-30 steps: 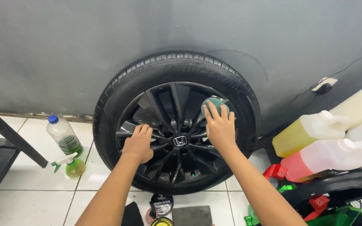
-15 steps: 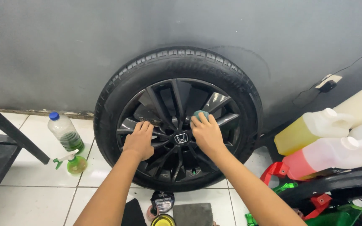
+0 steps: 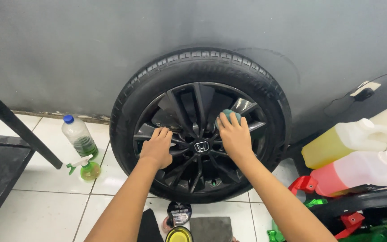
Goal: The person cleans a car wheel using a green sponge and a cleaning solution. They scrub the spokes and rim of the wheel, occasionally dipping the sponge into a yellow container on the floor to reload the cleaning agent.
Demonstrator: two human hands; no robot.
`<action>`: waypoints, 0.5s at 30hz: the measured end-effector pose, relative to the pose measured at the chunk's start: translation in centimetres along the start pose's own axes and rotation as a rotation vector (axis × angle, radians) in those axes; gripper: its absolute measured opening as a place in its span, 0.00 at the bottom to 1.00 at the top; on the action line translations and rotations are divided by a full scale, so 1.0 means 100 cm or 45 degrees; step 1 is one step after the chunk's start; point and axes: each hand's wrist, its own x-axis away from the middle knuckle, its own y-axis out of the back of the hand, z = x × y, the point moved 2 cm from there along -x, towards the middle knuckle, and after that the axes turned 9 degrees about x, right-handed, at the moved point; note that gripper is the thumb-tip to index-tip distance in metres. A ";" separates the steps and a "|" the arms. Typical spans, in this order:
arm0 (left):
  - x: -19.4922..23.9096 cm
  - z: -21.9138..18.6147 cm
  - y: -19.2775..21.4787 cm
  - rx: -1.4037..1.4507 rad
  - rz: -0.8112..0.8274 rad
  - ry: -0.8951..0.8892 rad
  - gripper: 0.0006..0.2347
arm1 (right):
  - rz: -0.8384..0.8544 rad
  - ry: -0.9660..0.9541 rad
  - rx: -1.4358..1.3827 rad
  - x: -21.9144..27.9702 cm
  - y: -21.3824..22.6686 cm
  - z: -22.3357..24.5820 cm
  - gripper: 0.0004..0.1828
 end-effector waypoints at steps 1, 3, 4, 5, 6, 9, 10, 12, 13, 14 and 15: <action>0.000 0.001 0.000 -0.001 0.003 -0.001 0.29 | 0.003 -0.001 -0.001 0.006 -0.001 0.006 0.16; 0.000 0.001 0.000 -0.007 0.001 -0.009 0.29 | -0.095 0.050 -0.063 0.015 -0.001 0.016 0.15; 0.000 0.001 0.001 -0.006 -0.002 -0.008 0.29 | -0.097 0.052 -0.062 0.020 -0.005 0.020 0.15; 0.000 0.000 0.002 -0.006 0.003 -0.003 0.29 | -0.132 0.101 -0.069 0.025 -0.009 0.025 0.12; 0.001 0.000 0.002 -0.006 0.008 0.001 0.30 | -0.167 0.151 -0.077 0.030 -0.014 0.030 0.10; -0.003 0.003 -0.003 0.007 -0.015 -0.006 0.30 | -0.145 -0.054 0.036 0.017 0.000 0.000 0.18; -0.003 0.002 -0.002 0.008 -0.015 -0.008 0.30 | -0.143 -0.054 0.037 0.015 0.002 -0.004 0.18; 0.000 0.001 0.000 0.017 -0.018 -0.006 0.30 | -0.162 -0.147 0.110 0.011 0.008 -0.017 0.23; 0.001 0.001 0.001 0.015 -0.027 -0.006 0.30 | -0.170 -0.150 0.113 0.017 0.000 -0.010 0.23; 0.002 0.000 0.003 0.013 -0.021 -0.007 0.30 | -0.195 -0.079 0.048 0.023 -0.007 -0.002 0.23; 0.004 0.000 0.003 0.010 -0.010 -0.010 0.30 | -0.215 -0.008 -0.019 0.031 -0.014 0.005 0.24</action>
